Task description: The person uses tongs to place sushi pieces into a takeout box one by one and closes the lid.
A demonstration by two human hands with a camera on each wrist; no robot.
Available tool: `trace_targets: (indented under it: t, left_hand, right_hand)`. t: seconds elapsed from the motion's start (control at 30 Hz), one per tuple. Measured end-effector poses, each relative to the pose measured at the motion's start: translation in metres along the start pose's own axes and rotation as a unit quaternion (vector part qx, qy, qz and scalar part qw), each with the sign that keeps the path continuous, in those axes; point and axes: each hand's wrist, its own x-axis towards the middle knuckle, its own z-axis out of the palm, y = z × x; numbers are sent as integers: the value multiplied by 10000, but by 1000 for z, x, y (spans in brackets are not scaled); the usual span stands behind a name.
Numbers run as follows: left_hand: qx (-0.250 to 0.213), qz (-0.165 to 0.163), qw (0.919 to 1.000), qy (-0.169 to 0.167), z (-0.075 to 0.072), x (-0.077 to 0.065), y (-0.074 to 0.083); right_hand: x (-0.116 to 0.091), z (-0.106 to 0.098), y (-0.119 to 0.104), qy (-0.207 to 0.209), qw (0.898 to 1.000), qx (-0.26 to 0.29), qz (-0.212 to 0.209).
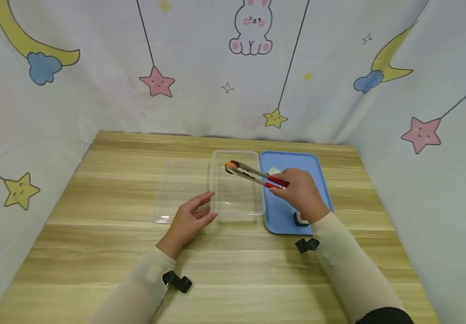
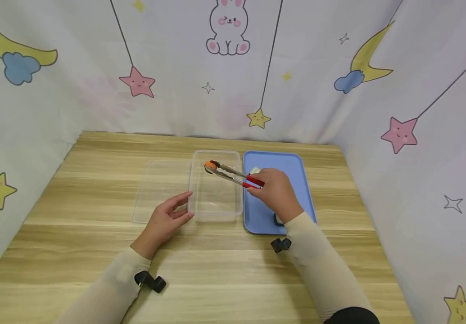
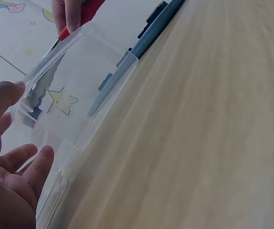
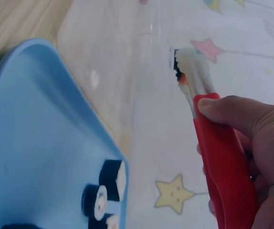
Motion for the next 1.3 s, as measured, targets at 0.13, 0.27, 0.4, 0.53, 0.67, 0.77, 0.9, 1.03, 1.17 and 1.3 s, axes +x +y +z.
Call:
trace_targets:
  t: [0.13, 0.27, 0.4, 0.53, 0.67, 0.77, 0.9, 1.03, 1.17, 1.3]
  left_hand:
    - [-17, -32, 10000, -23, -1, 1, 1]
    - [-36, -22, 10000, -32, -1, 1, 0]
    - [-13, -24, 10000, -16, -1, 1, 0]
    - [2, -4, 10000, -9, -1, 1, 0]
    - [21, -19, 10000, -8, -1, 1, 0]
    - [47, -46, 10000, -21, -1, 1, 1]
    - [69, -50, 10000, -41, -1, 1, 1]
    - [65, -74, 9999, -29, -1, 1, 2]
    - [49, -97, 9999, -12, -1, 0, 2]
    - [12, -75, 10000, -11, -1, 0, 2]
  right_hand:
    - [18, 8, -6, -164, 9997, -182, -42]
    - [34, 10, -13, -418, 9979, -481, -65]
    - [47, 11, -20, -668, 9957, -634, 36]
    - [57, 13, -25, -871, 9935, -718, 141]
    - [66, 19, -27, -1024, 9910, -852, 135]
    - [69, 22, -28, -1114, 9896, -898, 153]
    - [70, 21, -31, -1165, 9886, -939, 171]
    - [71, 19, -33, -1164, 9871, -1097, 97]
    - [72, 18, -34, -1170, 9854, -1236, 25]
    - [72, 19, -36, -1179, 9844, -1304, -31]
